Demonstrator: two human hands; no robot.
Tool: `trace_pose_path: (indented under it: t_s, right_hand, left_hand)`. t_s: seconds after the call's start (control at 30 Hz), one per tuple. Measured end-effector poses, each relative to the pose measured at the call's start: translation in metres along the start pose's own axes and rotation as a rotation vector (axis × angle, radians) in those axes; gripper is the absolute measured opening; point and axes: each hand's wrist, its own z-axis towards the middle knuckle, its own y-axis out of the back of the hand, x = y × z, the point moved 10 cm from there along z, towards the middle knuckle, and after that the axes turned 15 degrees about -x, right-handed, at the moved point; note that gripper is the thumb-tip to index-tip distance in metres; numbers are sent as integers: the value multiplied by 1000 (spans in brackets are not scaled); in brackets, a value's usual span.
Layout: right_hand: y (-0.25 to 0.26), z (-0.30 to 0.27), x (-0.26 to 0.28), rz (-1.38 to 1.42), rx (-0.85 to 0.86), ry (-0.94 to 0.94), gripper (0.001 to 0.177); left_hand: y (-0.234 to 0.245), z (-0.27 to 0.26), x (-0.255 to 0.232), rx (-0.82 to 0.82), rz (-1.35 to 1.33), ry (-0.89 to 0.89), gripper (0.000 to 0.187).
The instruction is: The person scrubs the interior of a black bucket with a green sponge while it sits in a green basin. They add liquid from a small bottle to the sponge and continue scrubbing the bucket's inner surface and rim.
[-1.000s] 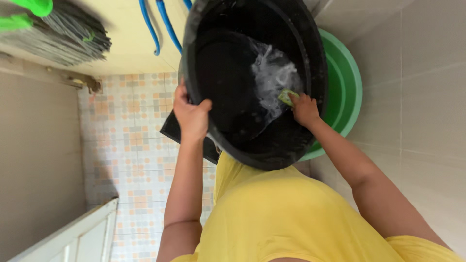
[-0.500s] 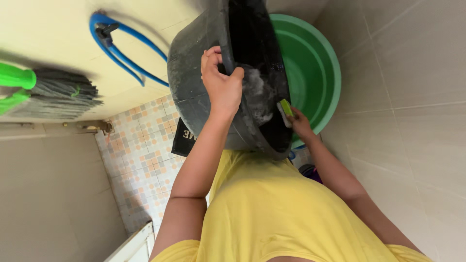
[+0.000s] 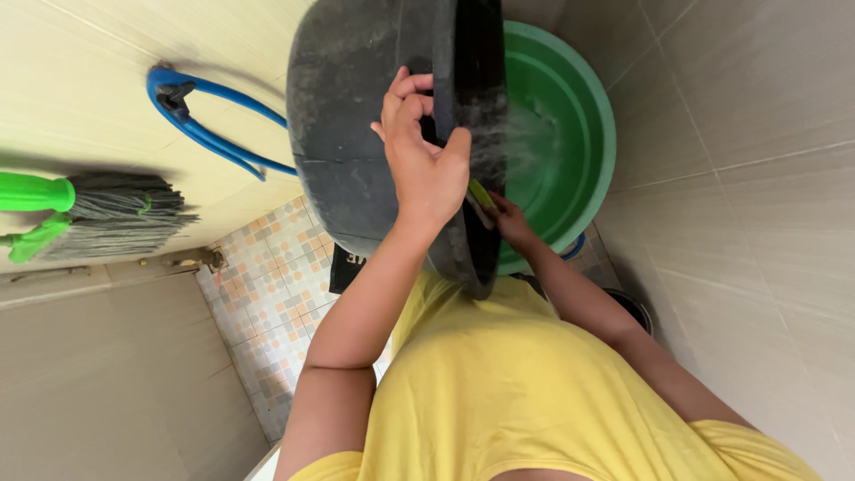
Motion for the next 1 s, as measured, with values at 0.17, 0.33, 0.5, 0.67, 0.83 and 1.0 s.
trace_pose_path:
  t_s: [0.17, 0.33, 0.5, 0.67, 0.83, 1.0]
  right_hand:
    - [-33, 12, 19, 165, 57, 33, 54]
    - [-13, 10, 53, 150, -148, 226, 50]
    - [53, -11, 101, -44, -423, 357, 49]
    - [92, -33, 171, -347, -581, 527, 52]
    - [50, -65, 207, -687, -471, 687, 52]
    - [-32, -52, 164, -1539, -175, 779, 51]
  left_hand:
    - [10, -1, -25, 13, -9, -105, 26]
    - [82, 24, -14, -71, -170, -167, 35]
    - [172, 31, 63, -153, -36, 48, 34]
    - [234, -16, 172, -355, -261, 312, 40]
    - [280, -82, 251, -568, -358, 424, 34]
    - [293, -126, 284, -660, -394, 603, 34]
